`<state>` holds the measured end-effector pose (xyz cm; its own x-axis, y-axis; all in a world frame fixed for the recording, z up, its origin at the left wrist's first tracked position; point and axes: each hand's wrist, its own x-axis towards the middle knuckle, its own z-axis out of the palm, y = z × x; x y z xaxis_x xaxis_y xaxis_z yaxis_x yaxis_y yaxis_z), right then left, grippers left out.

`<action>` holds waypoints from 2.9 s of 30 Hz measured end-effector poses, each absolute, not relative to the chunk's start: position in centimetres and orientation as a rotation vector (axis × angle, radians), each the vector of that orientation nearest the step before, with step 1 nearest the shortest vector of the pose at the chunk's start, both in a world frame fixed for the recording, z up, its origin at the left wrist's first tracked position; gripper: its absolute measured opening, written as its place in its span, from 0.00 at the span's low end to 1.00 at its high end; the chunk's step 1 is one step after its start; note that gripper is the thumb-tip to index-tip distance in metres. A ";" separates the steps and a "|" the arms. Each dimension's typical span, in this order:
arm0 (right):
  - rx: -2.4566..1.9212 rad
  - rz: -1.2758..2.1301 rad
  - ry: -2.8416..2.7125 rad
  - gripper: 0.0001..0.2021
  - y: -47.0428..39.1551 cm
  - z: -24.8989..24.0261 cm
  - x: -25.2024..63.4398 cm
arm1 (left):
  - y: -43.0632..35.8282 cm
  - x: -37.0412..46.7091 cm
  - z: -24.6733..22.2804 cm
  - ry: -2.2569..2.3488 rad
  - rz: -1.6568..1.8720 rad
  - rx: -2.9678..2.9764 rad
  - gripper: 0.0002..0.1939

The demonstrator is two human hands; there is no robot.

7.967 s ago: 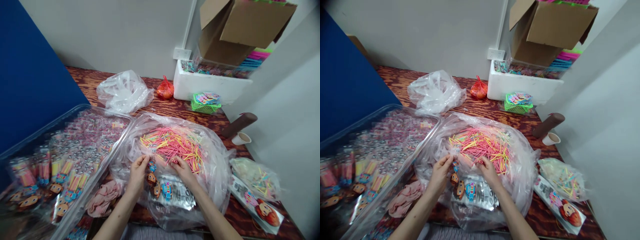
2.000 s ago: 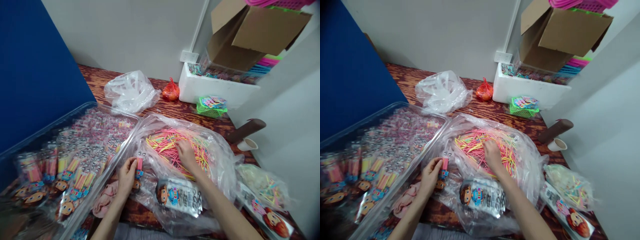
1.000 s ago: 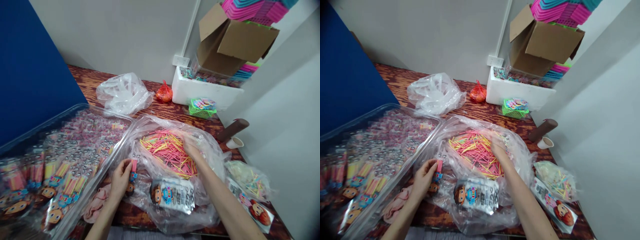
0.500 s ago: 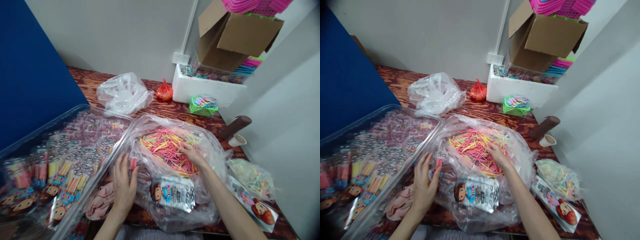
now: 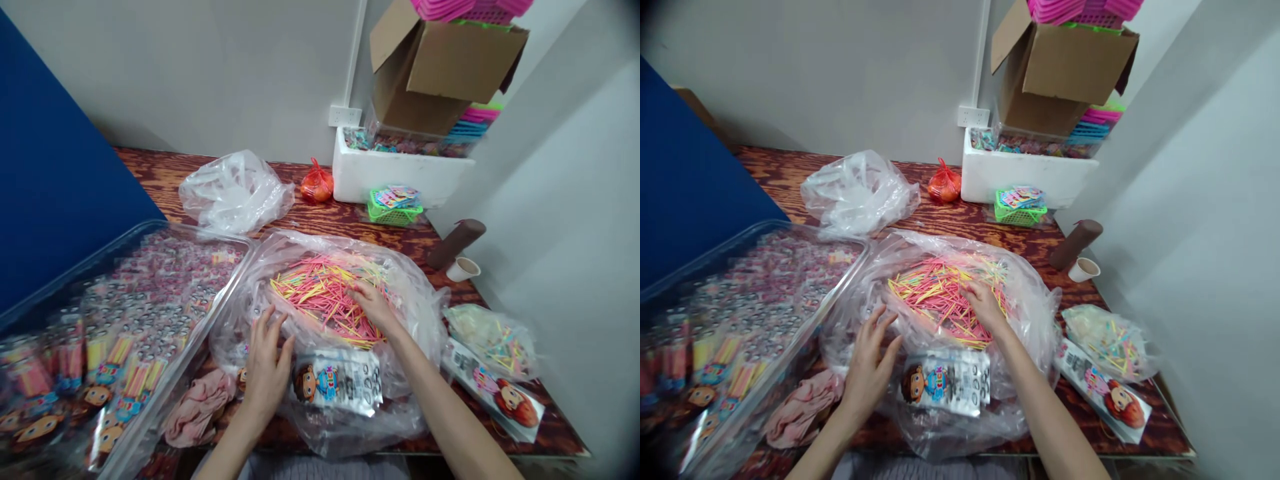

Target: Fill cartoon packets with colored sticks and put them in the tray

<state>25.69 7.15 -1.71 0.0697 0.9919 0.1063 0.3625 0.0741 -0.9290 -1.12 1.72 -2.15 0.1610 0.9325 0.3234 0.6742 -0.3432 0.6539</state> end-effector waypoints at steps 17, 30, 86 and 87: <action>-1.193 0.986 -1.362 0.13 0.0 -3.2 18.2 | 0.3 4.6 0.3 1.039 0.942 2.457 0.37; -1.388 1.014 -1.227 0.08 -0.9 -5.3 21.1 | -2.5 5.9 -5.0 1.149 0.584 2.419 0.20; -1.323 0.944 -1.179 0.10 -2.8 -2.7 19.8 | 1.0 -0.9 -0.3 1.267 0.842 1.816 0.11; -1.328 0.946 -1.178 0.10 -2.8 -2.7 19.8 | 1.1 -0.8 -0.4 1.266 0.834 1.791 0.11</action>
